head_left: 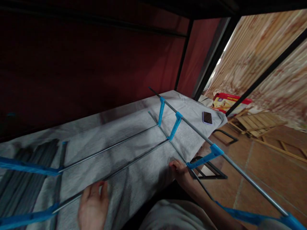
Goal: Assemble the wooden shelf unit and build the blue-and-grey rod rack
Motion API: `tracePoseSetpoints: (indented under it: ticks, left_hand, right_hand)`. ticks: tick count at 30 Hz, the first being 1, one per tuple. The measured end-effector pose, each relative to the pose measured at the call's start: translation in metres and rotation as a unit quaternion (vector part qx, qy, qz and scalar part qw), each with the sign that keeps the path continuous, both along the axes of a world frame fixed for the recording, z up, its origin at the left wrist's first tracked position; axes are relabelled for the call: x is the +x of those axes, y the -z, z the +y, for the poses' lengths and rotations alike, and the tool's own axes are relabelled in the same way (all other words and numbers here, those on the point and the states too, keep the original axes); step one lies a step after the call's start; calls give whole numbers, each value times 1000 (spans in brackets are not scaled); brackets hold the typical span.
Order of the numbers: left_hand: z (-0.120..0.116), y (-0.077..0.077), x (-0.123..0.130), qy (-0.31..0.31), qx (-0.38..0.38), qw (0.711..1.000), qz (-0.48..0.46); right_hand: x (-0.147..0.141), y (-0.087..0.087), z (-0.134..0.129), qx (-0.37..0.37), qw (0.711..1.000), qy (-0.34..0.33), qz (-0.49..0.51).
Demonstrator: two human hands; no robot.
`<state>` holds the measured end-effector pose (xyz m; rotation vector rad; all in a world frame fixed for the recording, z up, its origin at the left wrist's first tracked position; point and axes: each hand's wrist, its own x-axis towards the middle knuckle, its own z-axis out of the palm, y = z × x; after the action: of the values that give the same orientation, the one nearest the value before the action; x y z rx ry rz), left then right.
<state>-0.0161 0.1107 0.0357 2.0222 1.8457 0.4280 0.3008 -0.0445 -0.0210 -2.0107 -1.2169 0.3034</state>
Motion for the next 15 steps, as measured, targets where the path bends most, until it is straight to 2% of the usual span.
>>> tracePoseSetpoints:
  ticks: [2,4,6,8,10,12,15]
  left_hand:
    - [-2,0,48,100,-7,993,-54]
    - [-8,4,94,194,-69,969,-140]
    - [-21,11,134,246,-139,937,-204]
    - [-36,19,169,246,-226,904,-267]
    - [-51,26,198,250,-335,850,-322]
    - [-60,30,221,226,-406,805,-369]
    - [-65,35,246,153,-440,781,-417]
  right_hand:
    - [-1,-3,-20,-2,1000,0,0]
    - [-1,-9,-41,4,1000,21,-15]
    - [2,-13,-61,8,998,56,-40]
    - [10,-13,-82,-2,991,105,-79]
    - [22,-8,-100,-24,982,146,-114]
    - [34,1,-113,-46,980,159,-112]
    - [44,16,-119,-95,985,142,-28]
